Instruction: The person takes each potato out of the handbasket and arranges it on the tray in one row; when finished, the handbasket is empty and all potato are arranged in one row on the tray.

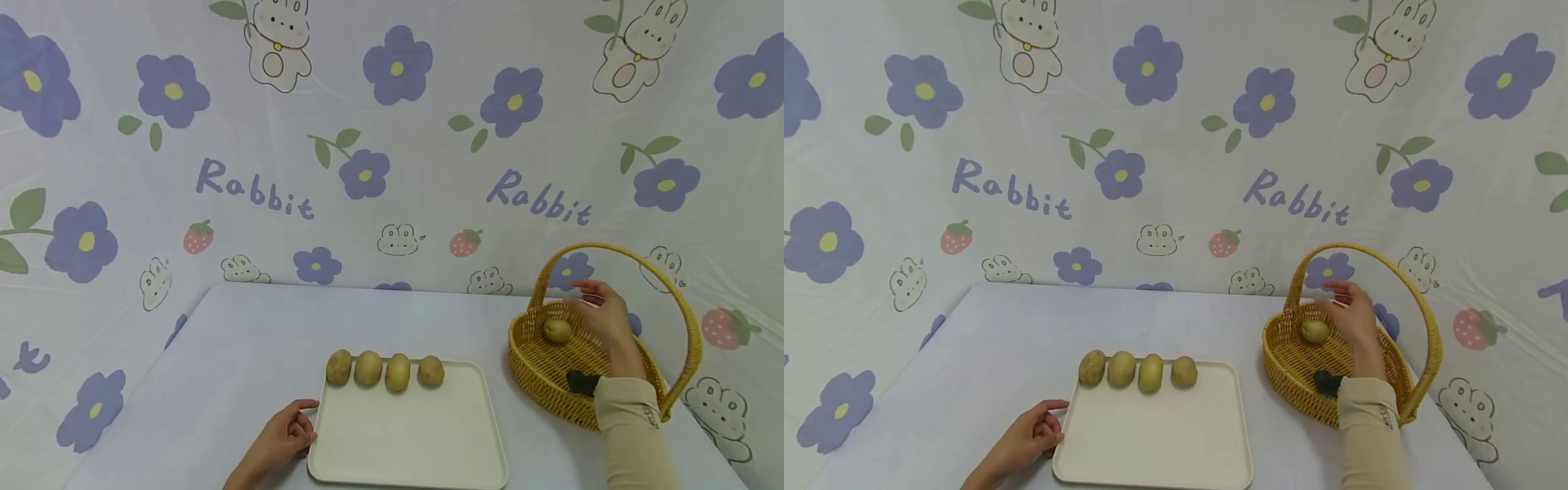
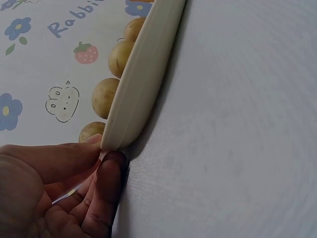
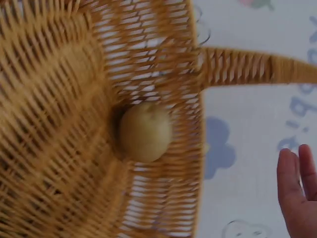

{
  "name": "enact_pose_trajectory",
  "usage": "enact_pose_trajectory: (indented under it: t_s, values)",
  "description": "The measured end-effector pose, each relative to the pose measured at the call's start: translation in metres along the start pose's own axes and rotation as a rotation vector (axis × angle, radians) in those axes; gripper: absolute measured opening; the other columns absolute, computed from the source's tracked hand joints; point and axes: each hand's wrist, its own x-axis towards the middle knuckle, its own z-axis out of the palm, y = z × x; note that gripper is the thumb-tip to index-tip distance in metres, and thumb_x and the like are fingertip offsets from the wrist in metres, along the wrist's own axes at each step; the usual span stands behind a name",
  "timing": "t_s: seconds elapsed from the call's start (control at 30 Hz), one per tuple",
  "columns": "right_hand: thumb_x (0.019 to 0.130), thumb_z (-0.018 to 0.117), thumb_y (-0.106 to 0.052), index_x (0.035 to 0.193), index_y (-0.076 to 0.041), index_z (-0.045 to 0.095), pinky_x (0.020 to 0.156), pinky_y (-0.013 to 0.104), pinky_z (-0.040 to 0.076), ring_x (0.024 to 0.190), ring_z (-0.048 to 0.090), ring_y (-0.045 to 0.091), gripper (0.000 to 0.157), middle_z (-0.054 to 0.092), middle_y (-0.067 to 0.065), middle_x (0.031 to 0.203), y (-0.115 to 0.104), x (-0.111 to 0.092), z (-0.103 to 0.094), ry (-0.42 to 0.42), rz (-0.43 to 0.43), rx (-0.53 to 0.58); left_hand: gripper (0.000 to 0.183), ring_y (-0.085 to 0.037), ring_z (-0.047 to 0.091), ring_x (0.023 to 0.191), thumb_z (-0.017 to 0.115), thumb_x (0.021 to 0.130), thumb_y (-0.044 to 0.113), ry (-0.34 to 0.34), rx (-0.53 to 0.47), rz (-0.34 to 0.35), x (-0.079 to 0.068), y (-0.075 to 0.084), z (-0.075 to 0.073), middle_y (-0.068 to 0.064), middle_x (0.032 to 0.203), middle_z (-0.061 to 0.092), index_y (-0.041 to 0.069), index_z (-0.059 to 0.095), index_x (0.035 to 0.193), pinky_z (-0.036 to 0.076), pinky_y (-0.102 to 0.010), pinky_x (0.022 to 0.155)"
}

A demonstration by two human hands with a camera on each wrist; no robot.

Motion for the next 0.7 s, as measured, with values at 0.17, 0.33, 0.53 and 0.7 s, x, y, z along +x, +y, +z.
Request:
enact_pose_trajectory:
  t_s: [0.17,0.33,0.53,0.7]
  values:
    - [0.087,0.063,-0.036,0.122,-0.025,0.051,0.078,0.021,0.041,0.116,0.041,0.027,0.039,0.042,0.002,0.125,0.023,0.007,-0.005,0.07,0.111,0.04,0.052,-0.01,0.053,0.06,0.062,0.085,0.0,0.002,0.003,-0.005,0.0,0.002,-0.001,-0.007,0.083,0.054,-0.011,0.039,0.131,0.049,-0.024,0.055]
    - [0.088,0.064,-0.031,0.122,-0.028,0.05,0.078,0.022,0.042,0.108,0.042,0.018,0.037,0.043,0.002,0.124,0.039,0.01,-0.002,0.08,0.188,0.081,0.052,-0.01,0.053,0.06,0.063,0.085,0.002,-0.005,0.001,-0.02,0.0,0.001,0.0,-0.007,0.082,0.054,-0.01,0.04,0.131,0.049,-0.024,0.055]
    - [0.091,0.06,-0.027,0.136,-0.008,0.041,0.1,0.047,0.036,0.127,0.032,0.038,0.052,0.03,0.022,0.141,0.062,0.017,0.011,0.053,0.253,0.106,0.053,-0.01,0.053,0.06,0.063,0.084,0.002,-0.001,0.0,-0.025,0.0,0.002,0.0,-0.007,0.082,0.054,-0.01,0.04,0.13,0.048,-0.023,0.055]
    - [0.094,0.055,-0.022,0.144,0.006,0.021,0.104,0.057,0.024,0.133,0.018,0.048,0.067,0.016,0.033,0.146,0.07,0.02,0.021,-0.105,0.216,0.023,0.052,-0.009,0.053,0.06,0.063,0.085,0.002,-0.002,-0.005,-0.019,0.0,0.002,-0.002,-0.006,0.082,0.054,-0.011,0.039,0.13,0.048,-0.023,0.055]
